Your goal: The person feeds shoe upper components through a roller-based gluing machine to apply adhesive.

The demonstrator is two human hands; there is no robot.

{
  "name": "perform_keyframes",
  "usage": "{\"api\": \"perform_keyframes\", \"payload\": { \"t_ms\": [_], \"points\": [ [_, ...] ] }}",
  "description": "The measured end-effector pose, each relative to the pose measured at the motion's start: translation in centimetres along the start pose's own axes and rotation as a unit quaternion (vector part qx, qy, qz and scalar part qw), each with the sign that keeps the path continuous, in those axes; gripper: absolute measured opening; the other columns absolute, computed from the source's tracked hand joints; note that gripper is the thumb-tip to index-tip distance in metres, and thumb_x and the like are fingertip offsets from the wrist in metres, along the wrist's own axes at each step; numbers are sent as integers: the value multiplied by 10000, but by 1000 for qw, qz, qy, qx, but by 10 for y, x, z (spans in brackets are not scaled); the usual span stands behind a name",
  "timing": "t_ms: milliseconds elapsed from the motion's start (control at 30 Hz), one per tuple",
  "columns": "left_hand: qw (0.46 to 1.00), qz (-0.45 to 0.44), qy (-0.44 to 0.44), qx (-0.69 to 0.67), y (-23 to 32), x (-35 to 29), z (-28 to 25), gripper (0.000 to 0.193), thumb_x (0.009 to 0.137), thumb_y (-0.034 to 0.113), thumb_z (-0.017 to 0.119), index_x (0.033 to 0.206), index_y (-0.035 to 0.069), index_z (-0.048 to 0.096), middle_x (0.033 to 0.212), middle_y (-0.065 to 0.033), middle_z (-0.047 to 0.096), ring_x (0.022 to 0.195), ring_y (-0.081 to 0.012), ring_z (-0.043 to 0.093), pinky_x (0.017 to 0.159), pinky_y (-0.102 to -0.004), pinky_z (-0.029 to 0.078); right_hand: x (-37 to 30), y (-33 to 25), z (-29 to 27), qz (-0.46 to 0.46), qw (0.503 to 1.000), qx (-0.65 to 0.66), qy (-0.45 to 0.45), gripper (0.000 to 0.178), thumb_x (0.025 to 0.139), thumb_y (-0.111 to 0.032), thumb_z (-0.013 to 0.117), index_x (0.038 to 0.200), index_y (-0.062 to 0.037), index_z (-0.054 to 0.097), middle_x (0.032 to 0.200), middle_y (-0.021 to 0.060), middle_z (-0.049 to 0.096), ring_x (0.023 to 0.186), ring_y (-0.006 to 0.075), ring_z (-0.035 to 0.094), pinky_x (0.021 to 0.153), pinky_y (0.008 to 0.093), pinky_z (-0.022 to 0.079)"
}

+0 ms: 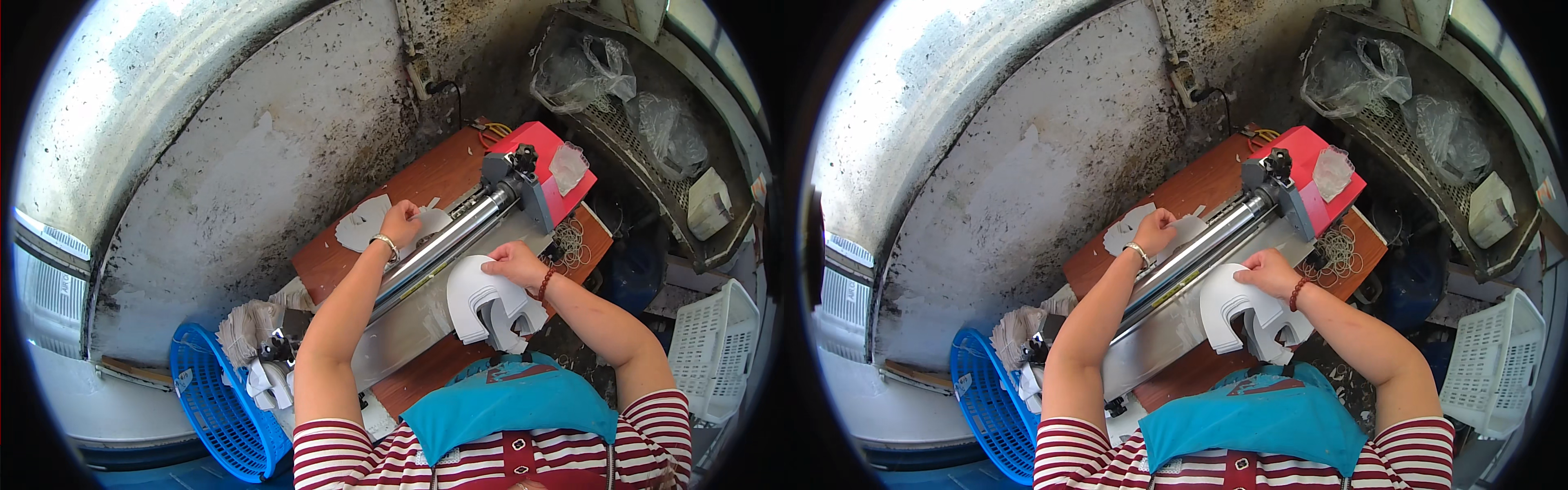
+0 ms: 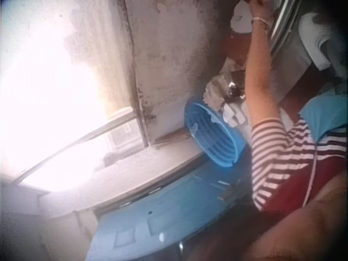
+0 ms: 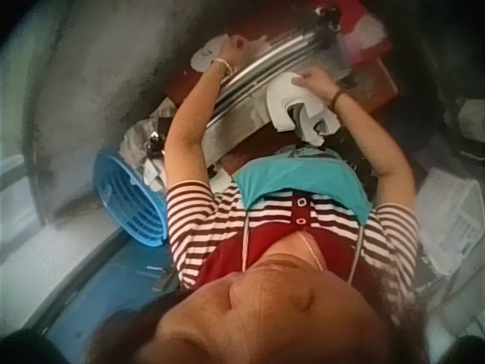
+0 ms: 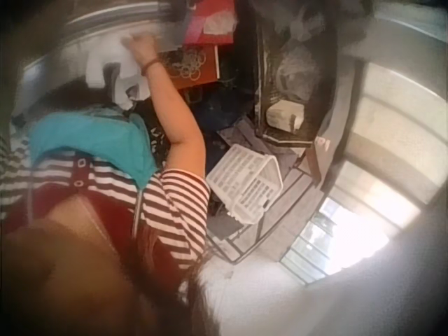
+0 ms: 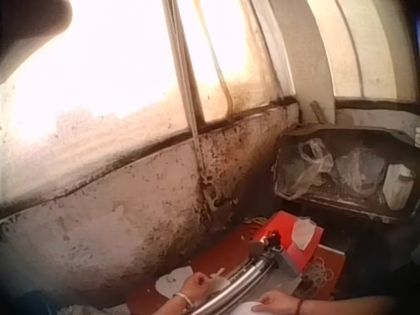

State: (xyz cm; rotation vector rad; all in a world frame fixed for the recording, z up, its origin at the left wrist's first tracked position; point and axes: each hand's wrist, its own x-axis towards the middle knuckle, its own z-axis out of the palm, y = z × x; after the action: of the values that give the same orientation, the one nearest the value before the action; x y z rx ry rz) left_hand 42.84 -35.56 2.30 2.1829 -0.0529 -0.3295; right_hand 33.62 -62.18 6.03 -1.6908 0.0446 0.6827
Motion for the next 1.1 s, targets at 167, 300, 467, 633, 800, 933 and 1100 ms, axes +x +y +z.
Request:
{"api": "perform_keyframes", "payload": {
  "t_ms": [167,300,467,633,800,933,1100],
  "points": [
    [957,137,240,85,41,-16,-10,518,780,-60,421,1215,207,512,1013,-96,616,790,-264,604,685,-355,477,8,7,-6,-2,995,-92,44,251,778,-207,656,771,44,644,668,79,622,587,121,575,549,281,471],
    [930,237,65,273,34,-23,-8,364,810,65,454,1136,163,584,963,-95,630,833,-289,607,727,-396,482,21,-4,3,-42,976,-209,41,332,775,-276,647,629,22,630,529,86,556,501,125,516,498,315,427],
    [969,68,-149,186,16,-4,0,300,828,244,482,1036,100,642,992,-132,615,876,-282,597,793,-365,460,29,-7,7,-89,968,-229,45,329,793,-272,643,650,24,627,558,58,564,505,106,504,490,295,423],
    [971,89,-117,187,15,-1,9,359,836,315,486,1032,56,639,987,-180,590,927,-303,561,849,-352,426,27,-1,1,-99,980,-166,51,352,781,-292,634,641,31,622,529,87,553,504,135,517,510,313,428],
    [972,98,-119,177,9,3,10,320,828,281,510,1005,51,644,945,-165,595,895,-295,563,827,-346,432,31,-6,3,-98,974,-201,47,289,766,-250,655,675,23,644,587,83,597,548,127,551,542,294,452],
    [988,31,-91,122,11,2,1,289,806,185,538,1052,60,624,862,-141,603,799,-274,575,758,-329,452,19,3,0,-90,993,-75,16,267,749,-235,675,694,26,650,616,70,614,569,116,557,548,279,457],
    [984,-1,142,111,52,-13,-9,422,787,49,485,1193,147,547,808,-153,616,813,-236,596,711,-327,459,18,10,-7,-36,991,-118,51,274,758,-242,669,682,21,650,591,61,599,543,112,545,529,279,451]
  ]
}}
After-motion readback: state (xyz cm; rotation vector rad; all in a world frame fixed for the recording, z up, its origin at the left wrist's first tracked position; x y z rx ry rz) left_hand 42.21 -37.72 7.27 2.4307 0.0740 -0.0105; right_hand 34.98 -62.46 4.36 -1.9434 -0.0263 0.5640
